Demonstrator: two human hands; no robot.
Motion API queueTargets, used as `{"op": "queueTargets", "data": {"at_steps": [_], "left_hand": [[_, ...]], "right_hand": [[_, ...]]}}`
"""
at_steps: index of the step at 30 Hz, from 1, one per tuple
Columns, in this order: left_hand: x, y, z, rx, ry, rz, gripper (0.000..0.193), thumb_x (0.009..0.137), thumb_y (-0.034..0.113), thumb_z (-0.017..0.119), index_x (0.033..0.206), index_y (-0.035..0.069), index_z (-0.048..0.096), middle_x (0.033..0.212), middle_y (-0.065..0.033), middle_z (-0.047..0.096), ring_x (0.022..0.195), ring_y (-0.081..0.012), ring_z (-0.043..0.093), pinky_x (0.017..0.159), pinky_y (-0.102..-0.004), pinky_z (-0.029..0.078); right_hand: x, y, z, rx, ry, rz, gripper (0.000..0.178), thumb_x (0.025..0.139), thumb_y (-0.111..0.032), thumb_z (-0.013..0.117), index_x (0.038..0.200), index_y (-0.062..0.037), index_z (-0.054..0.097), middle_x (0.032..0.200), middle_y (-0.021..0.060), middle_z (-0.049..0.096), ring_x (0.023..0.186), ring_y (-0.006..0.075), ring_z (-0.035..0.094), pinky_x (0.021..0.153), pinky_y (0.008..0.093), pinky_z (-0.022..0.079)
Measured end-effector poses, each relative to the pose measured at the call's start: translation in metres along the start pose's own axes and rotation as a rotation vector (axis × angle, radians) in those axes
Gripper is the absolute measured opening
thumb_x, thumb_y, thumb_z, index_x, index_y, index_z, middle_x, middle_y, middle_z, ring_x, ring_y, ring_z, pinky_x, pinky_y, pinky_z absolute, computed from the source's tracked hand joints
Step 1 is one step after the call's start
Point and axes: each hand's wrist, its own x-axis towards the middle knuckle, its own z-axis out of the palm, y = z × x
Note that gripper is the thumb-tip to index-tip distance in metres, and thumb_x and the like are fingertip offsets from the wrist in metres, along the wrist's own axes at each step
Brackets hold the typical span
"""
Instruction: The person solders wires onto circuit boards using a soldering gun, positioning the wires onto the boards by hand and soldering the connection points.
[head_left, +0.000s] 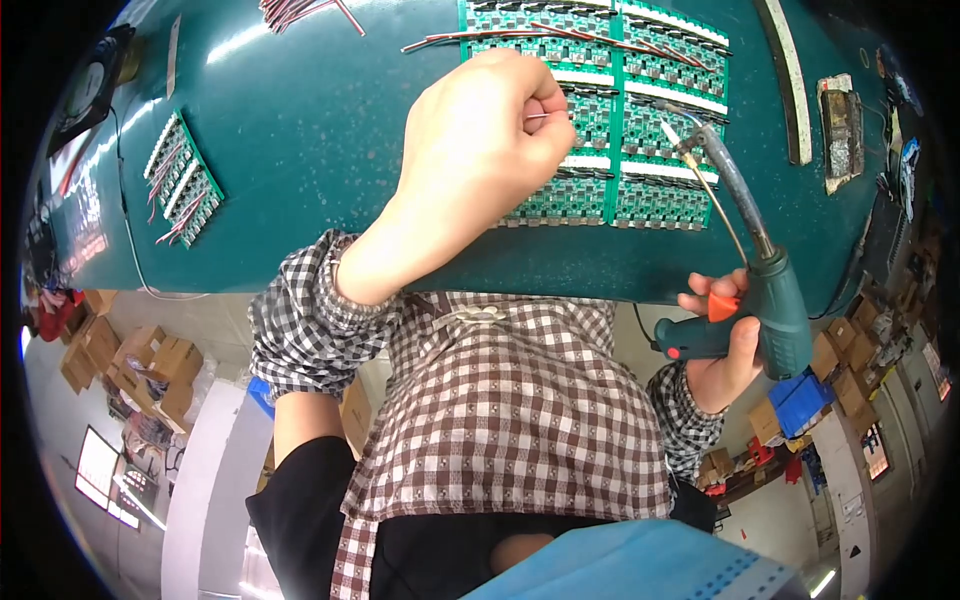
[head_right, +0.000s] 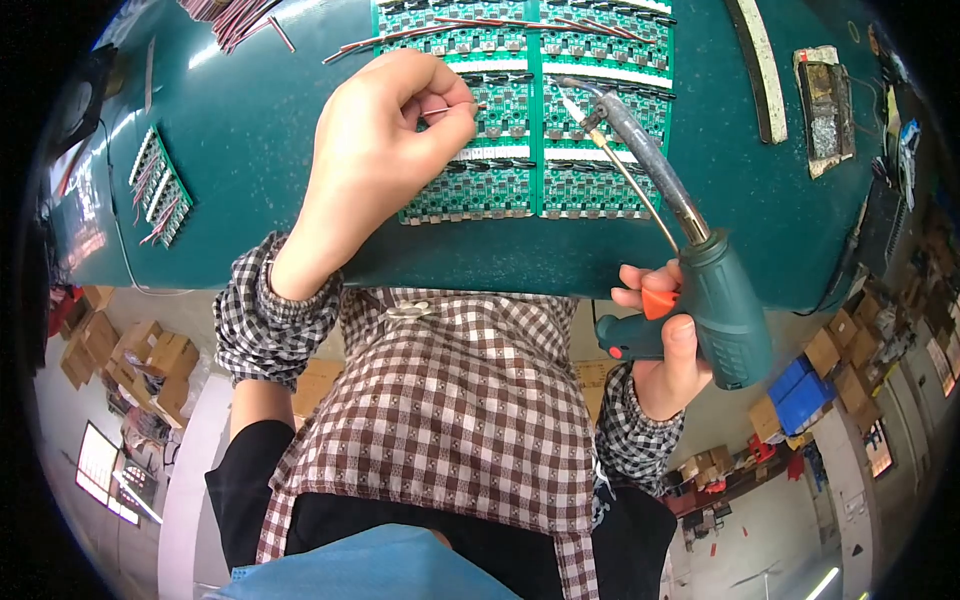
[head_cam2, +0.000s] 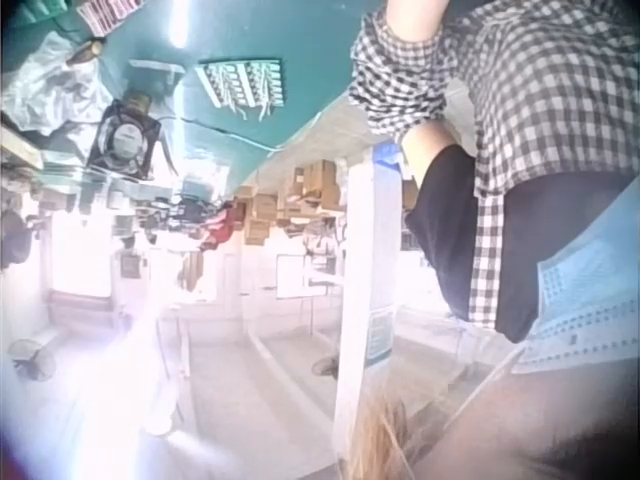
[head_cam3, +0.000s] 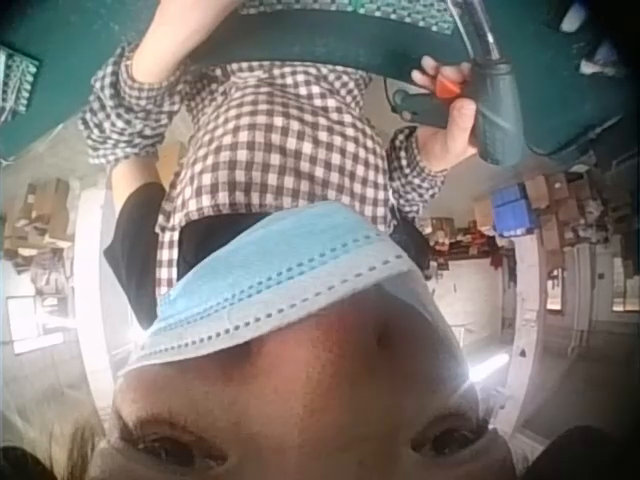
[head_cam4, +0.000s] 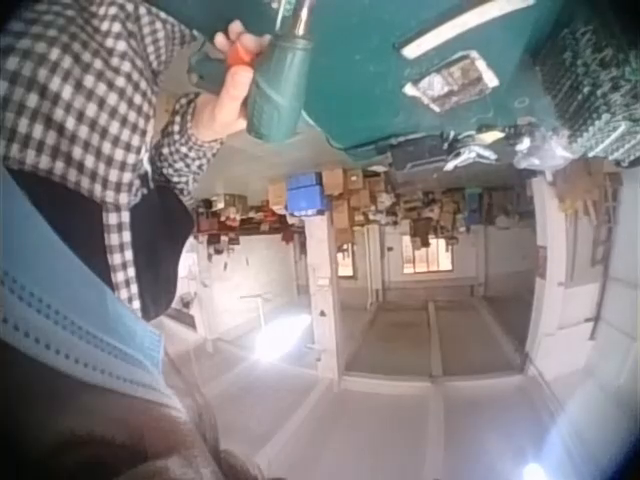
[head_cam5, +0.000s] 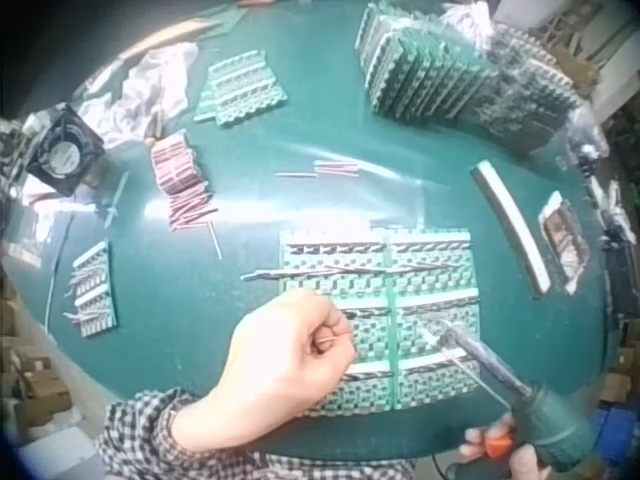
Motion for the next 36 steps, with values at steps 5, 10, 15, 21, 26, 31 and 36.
{"op": "queueTargets", "data": {"at_steps": [5,10,15,21,26,31,36], "left_hand": [[-0.001,0.002,-0.001,-0.045,0.014,0.051,0.006,0.07,0.008,0.062,0.074,0.003,0.06,0.068,-0.0045,0.054,0.058,-0.0129,0.051,0.056,-0.0264,0.043],[0.0,-0.001,0.004,0.115,0.054,0.107,0.006,0.069,0.008,0.063,0.072,0.003,0.06,0.068,-0.0051,0.054,0.058,-0.015,0.052,0.056,-0.0282,0.043],[0.001,-0.001,0.003,0.145,0.051,0.092,0.006,0.069,0.008,0.063,0.072,0.003,0.059,0.068,-0.0051,0.054,0.058,-0.0161,0.051,0.056,-0.0287,0.044],[0.0,-0.005,0.007,-0.029,0.077,0.098,0.007,0.068,0.007,0.062,0.072,0.004,0.058,0.066,-0.0045,0.051,0.059,-0.0164,0.049,0.057,-0.0288,0.042],[0.0,-0.003,0.01,0.082,0.103,0.121,0.006,0.068,0.006,0.062,0.071,0.004,0.057,0.064,-0.0048,0.049,0.059,-0.0174,0.049,0.056,-0.0299,0.042],[0.0,-0.003,0.01,0.073,0.095,0.13,0.007,0.067,0.005,0.062,0.071,0.004,0.056,0.064,-0.0052,0.048,0.058,-0.0185,0.049,0.055,-0.0309,0.042],[-0.001,-0.005,0.013,0.086,0.15,0.182,0.01,0.065,0.003,0.063,0.07,0.004,0.054,0.063,-0.0049,0.047,0.057,-0.0188,0.048,0.054,-0.0313,0.041]], "right_hand": [[-0.002,-0.001,0.005,0.047,0.057,0.04,0.054,0.082,-0.031,0.063,0.115,0.0081,0.047,0.095,0.016,0.057,0.083,0.0304,0.063,0.067,0.0376,0.057],[-0.004,0.0,0.004,-0.011,-0.004,0.03,0.052,0.088,-0.034,0.054,0.117,0.0072,0.044,0.098,0.0151,0.057,0.085,0.0296,0.062,0.064,0.0358,0.057],[-0.003,-0.001,0.008,0.046,0.048,0.059,0.052,0.082,-0.031,0.063,0.113,0.0082,0.047,0.096,0.0161,0.056,0.083,0.0296,0.064,0.066,0.0362,0.058],[-0.005,-0.001,0.009,0.004,0.037,0.047,0.051,0.085,-0.032,0.059,0.114,0.0078,0.046,0.095,0.0155,0.057,0.083,0.0288,0.063,0.064,0.0351,0.058],[-0.006,-0.002,0.01,-0.029,0.018,0.045,0.049,0.088,-0.032,0.055,0.115,0.0074,0.045,0.095,0.015,0.057,0.081,0.0271,0.063,0.062,0.0331,0.057],[-0.007,-0.004,0.012,-0.054,0.007,0.055,0.048,0.087,-0.029,0.055,0.114,0.0088,0.046,0.094,0.0161,0.057,0.077,0.0258,0.062,0.06,0.0323,0.057],[-0.007,-0.004,0.014,-0.088,0.011,0.064,0.047,0.087,-0.027,0.056,0.114,0.0101,0.046,0.092,0.0164,0.058,0.077,0.0262,0.062,0.059,0.0326,0.057]]}}
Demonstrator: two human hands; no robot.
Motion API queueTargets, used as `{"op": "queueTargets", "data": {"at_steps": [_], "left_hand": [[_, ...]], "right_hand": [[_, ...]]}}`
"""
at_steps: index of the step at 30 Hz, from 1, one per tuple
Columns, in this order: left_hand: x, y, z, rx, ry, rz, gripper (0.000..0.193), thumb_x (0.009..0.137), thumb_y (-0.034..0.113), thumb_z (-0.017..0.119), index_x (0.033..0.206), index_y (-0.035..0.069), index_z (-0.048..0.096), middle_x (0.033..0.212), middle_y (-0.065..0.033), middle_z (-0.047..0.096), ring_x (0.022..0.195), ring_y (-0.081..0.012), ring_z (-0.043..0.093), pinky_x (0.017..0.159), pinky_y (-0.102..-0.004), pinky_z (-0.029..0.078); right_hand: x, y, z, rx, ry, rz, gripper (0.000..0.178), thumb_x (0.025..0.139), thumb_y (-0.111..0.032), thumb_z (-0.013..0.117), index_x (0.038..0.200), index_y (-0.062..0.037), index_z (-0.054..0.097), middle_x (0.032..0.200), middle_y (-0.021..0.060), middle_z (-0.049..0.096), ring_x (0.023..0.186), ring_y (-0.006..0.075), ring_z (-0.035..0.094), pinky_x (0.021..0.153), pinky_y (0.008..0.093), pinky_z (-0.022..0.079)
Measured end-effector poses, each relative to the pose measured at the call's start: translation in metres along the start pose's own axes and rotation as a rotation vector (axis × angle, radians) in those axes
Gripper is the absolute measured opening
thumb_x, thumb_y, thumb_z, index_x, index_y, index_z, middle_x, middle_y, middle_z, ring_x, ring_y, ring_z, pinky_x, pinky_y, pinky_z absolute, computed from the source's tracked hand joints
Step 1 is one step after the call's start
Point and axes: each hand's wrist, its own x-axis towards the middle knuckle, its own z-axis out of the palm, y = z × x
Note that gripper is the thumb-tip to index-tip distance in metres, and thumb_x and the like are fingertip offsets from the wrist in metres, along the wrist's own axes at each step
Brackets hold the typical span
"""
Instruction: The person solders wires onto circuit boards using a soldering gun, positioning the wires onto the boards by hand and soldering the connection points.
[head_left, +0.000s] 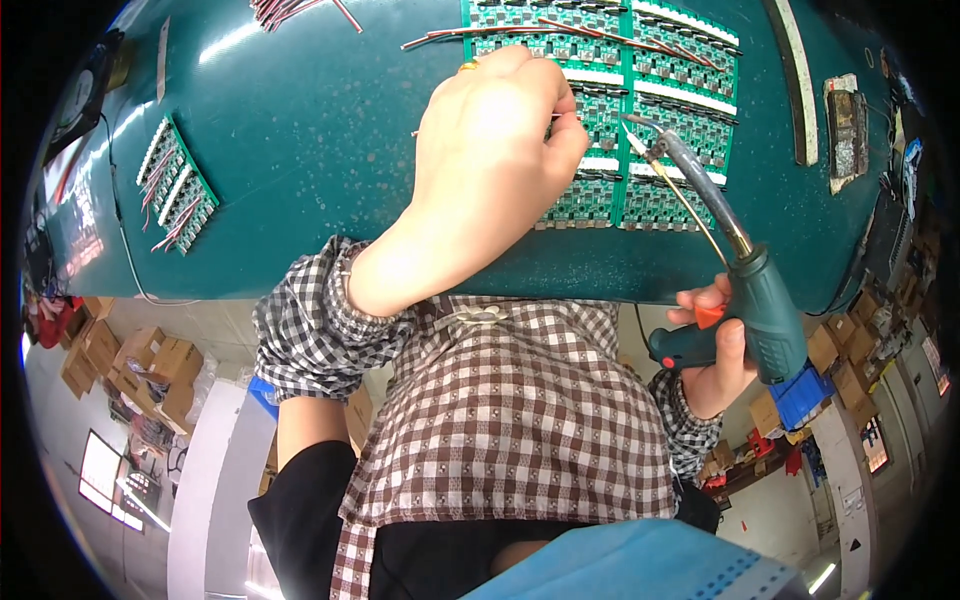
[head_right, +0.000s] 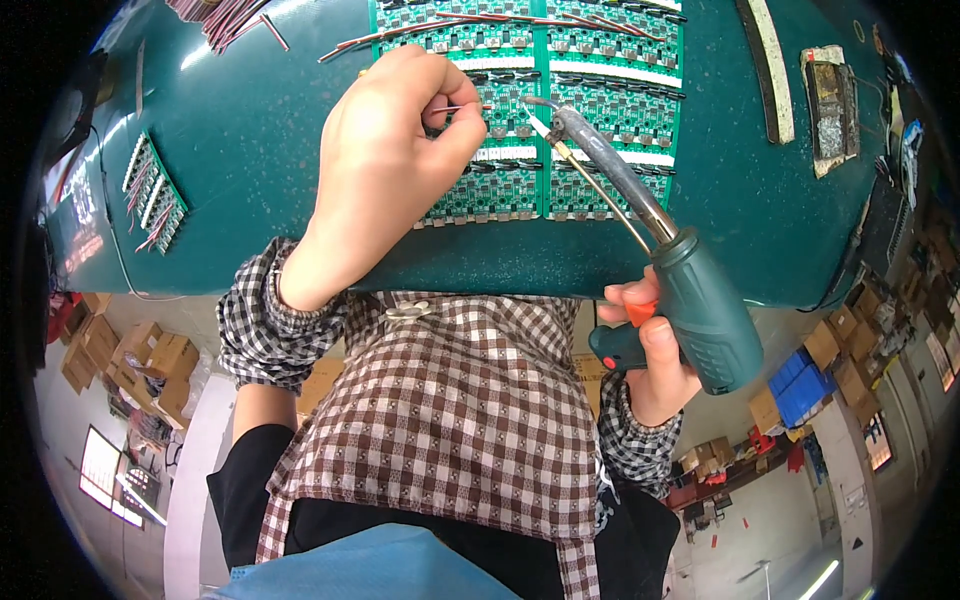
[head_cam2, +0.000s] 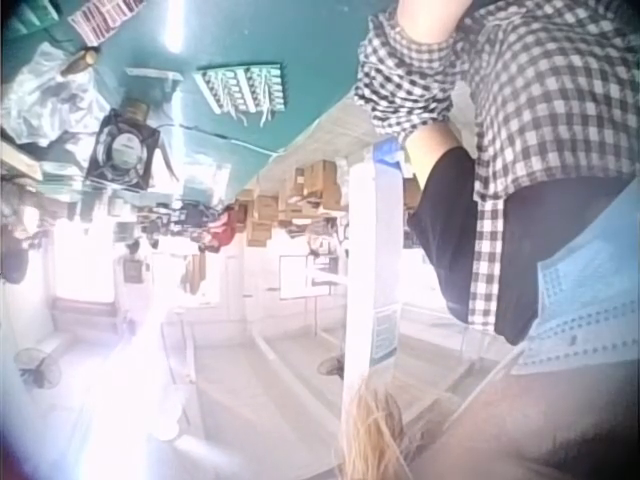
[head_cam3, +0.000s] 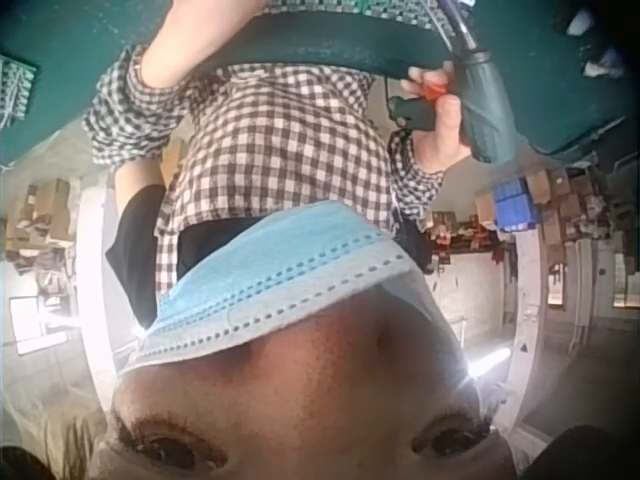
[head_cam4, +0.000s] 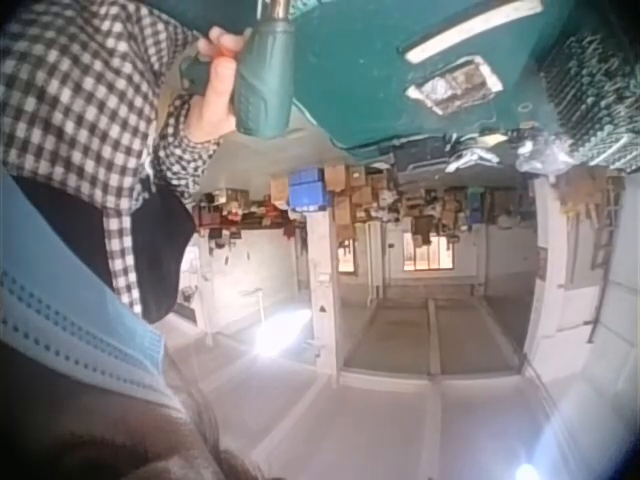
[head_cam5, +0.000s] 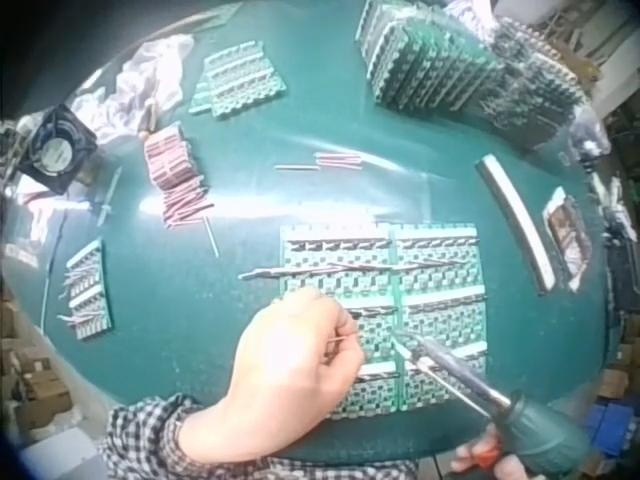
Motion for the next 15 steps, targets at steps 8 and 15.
{"op": "queueTargets", "data": {"at_steps": [8,15], "left_hand": [[-0.0011,-0.001,0.002,-0.014,0.011,0.018,0.011,0.065,0.002,0.063,0.069,0.004,0.054,0.061,-0.0046,0.045,0.056,-0.0191,0.046,0.053,-0.0315,0.04],[-0.0013,-0.0015,0.0016,-0.021,0.028,0.018,0.011,0.064,0.002,0.063,0.069,0.004,0.054,0.061,-0.0045,0.045,0.057,-0.019,0.046,0.053,-0.0315,0.04]], "right_hand": [[-0.0003,-0.003,0.0028,0.012,0.007,0.039,0.044,0.08,-0.02,0.065,0.11,0.0085,0.052,0.09,0.0166,0.061,0.078,0.027,0.063,0.064,0.0355,0.057],[0.0008,-0.0038,0.0062,0.0,-0.01,0.022,0.043,0.081,-0.019,0.064,0.111,0.0086,0.052,0.091,0.0172,0.06,0.078,0.0267,0.063,0.065,0.0354,0.057]]}}
